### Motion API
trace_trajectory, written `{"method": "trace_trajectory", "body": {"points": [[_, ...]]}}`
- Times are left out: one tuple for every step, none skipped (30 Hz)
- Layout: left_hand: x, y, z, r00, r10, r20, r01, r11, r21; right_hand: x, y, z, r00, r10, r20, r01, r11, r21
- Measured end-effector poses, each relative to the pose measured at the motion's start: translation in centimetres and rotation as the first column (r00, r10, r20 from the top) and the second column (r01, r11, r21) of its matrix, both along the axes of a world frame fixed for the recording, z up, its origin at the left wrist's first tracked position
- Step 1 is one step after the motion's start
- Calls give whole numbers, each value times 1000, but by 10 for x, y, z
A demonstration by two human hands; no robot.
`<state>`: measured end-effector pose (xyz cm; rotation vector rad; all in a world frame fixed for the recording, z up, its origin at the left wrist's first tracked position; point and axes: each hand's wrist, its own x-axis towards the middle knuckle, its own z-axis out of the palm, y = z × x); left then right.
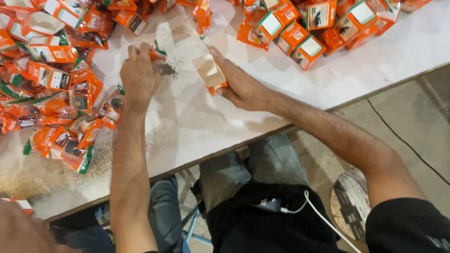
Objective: The person picks up small orange product boxes from a pile on the table, opens a folded box, places a small plastic-wrapped item inside, and folds the box closed, setting it back with the packed boxes. They repeat this packing cycle continuously while a coworker works on the same table.
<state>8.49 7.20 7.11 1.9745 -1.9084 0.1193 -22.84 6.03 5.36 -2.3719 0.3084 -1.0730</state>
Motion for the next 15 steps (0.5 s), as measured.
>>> {"method": "trace_trajectory", "body": {"points": [[-9, 8, 2, 997, -66, -33, 67, 997, 30, -1, 0, 0, 994, -53, -91, 65, 988, 138], [-17, 15, 7, 989, -129, -66, 132, 990, 46, -2, 0, 1, 978, -89, -189, 136, 957, 256], [-27, 22, 13, 976, -192, -98, 198, 978, 58, -2, 0, 2, 952, -109, -286, 213, 908, 361], [-41, 29, 17, 944, -219, -248, 210, 976, -64, -3, -1, 3, 957, -144, -253, 229, 908, 351], [-56, 38, 20, 885, -258, -388, 199, 962, -185, -3, -1, 4, 960, -176, -219, 244, 907, 342], [-70, 45, 21, 803, -306, -511, 169, 940, -297, -3, -1, 6, 961, -207, -184, 260, 905, 336], [-84, 52, 21, 762, -423, -491, 213, 879, -427, -3, -1, 7, 959, -212, -189, 266, 903, 337], [-98, 59, 18, 713, -533, -455, 249, 800, -547, -2, 0, 9, 956, -216, -197, 273, 900, 339], [-108, 61, 16, 659, -635, -404, 273, 702, -658, -2, 0, 10, 954, -220, -206, 280, 898, 339], [-115, 60, 14, 679, -634, -370, 314, 706, -635, -3, 0, 12, 952, -212, -219, 284, 879, 383], [-121, 59, 11, 699, -631, -337, 350, 713, -608, -3, 1, 14, 952, -200, -234, 285, 858, 427], [-124, 57, 9, 718, -628, -301, 386, 719, -578, -3, 3, 15, 951, -187, -246, 285, 835, 470], [-125, 56, 8, 764, -600, -238, 394, 726, -564, -3, 4, 17, 958, -184, -222, 266, 862, 432], [-122, 53, 9, 803, -572, -166, 406, 730, -550, -2, 3, 19, 964, -185, -192, 248, 887, 390], [-120, 53, 9, 833, -546, -94, 422, 735, -530, -3, 4, 20, 969, -188, -162, 234, 906, 351]]}}
